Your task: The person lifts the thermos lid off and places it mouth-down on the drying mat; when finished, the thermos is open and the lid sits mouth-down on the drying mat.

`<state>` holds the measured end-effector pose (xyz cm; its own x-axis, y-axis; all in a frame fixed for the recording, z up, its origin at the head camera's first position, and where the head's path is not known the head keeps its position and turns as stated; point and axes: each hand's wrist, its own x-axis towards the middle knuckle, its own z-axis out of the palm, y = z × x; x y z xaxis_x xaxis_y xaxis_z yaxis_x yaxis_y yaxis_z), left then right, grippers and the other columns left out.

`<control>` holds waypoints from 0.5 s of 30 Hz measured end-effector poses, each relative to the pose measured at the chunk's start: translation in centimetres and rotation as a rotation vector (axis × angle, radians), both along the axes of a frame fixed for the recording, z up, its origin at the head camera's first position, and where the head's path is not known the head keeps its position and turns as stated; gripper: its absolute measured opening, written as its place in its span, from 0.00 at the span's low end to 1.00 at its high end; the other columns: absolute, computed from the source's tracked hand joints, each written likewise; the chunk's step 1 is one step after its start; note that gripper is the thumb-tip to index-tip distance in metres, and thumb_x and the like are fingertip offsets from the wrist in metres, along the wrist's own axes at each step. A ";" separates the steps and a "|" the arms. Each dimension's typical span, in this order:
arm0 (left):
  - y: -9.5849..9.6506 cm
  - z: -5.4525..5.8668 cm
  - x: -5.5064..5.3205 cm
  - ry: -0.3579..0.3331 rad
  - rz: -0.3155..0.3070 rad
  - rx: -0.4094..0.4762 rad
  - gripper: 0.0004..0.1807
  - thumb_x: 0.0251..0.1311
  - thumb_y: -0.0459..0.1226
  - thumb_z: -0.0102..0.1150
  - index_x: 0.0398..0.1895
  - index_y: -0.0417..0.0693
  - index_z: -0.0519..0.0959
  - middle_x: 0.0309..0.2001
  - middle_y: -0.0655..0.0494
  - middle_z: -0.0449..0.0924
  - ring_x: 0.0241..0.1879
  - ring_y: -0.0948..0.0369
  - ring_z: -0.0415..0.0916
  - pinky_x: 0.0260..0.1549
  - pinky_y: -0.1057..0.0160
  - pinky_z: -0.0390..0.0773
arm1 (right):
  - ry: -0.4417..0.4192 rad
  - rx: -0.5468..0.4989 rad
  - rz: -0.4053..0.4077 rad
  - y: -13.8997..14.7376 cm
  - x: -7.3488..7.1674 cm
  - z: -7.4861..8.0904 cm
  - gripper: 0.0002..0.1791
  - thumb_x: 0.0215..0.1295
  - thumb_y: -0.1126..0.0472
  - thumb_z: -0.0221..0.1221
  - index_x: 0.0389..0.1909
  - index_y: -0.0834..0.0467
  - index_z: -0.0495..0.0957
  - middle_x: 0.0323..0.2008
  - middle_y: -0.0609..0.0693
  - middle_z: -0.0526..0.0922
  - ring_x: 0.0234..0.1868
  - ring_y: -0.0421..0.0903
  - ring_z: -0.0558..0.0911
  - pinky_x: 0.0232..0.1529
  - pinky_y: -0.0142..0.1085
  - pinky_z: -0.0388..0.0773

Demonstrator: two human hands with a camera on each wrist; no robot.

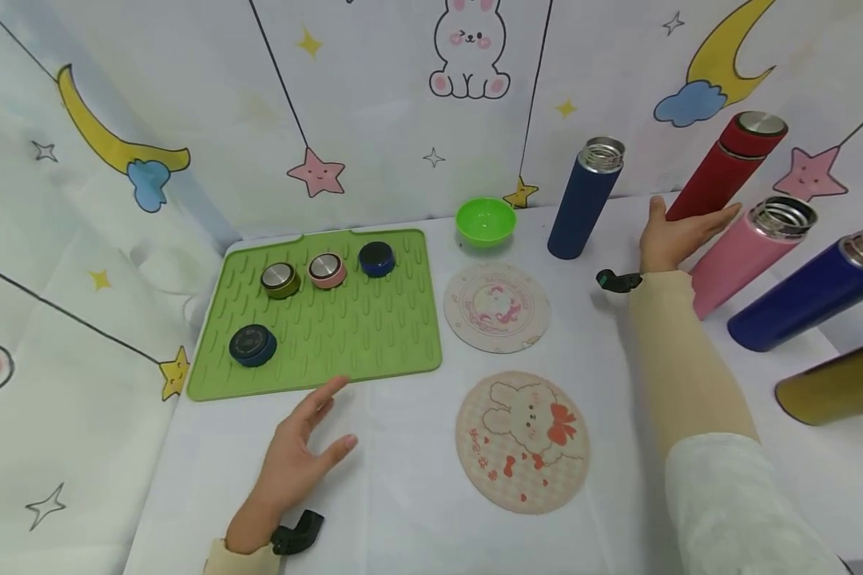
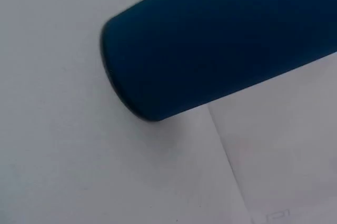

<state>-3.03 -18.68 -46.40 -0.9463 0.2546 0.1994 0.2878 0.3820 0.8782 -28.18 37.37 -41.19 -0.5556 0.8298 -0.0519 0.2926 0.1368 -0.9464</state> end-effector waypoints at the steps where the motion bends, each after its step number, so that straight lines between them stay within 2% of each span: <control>1: 0.3 -0.1 0.4 -0.009 -0.031 0.013 0.44 0.58 0.29 0.74 0.78 0.49 0.66 0.76 0.48 0.69 0.77 0.69 0.62 0.74 0.78 0.62 | -0.002 -0.006 0.002 0.0 -0.3 0.2 0.64 0.68 0.34 0.60 0.83 0.45 0.19 0.85 0.35 0.27 0.84 0.30 0.32 0.81 0.22 0.37; 7: 2.6 -0.3 2.1 -0.044 -0.169 0.076 0.45 0.59 0.30 0.74 0.79 0.51 0.64 0.76 0.49 0.69 0.77 0.70 0.63 0.75 0.76 0.63 | -0.043 -0.026 -0.001 0.4 -1.3 0.5 0.63 0.69 0.34 0.59 0.82 0.44 0.20 0.85 0.35 0.29 0.84 0.31 0.35 0.82 0.23 0.39; 12: 4.4 0.1 2.7 -0.047 -0.254 0.083 0.45 0.59 0.34 0.75 0.79 0.54 0.64 0.76 0.49 0.71 0.76 0.65 0.66 0.75 0.73 0.65 | -0.040 -0.065 -0.015 0.9 -1.4 0.3 0.61 0.70 0.35 0.59 0.82 0.42 0.22 0.84 0.33 0.32 0.84 0.30 0.38 0.82 0.25 0.41; 15: 5.2 0.4 2.8 -0.012 -0.296 0.078 0.45 0.59 0.35 0.76 0.79 0.53 0.64 0.75 0.48 0.71 0.76 0.62 0.67 0.75 0.69 0.68 | -0.005 -0.097 -0.024 1.2 -1.4 0.1 0.58 0.71 0.37 0.59 0.82 0.40 0.24 0.84 0.33 0.35 0.84 0.30 0.40 0.82 0.23 0.44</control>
<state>-0.26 -13.47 -46.04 -0.8357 0.5038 0.2187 0.3664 0.2148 0.9053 -29.57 38.57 -41.07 -0.5356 0.8336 -0.1349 0.2992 0.0379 -0.9534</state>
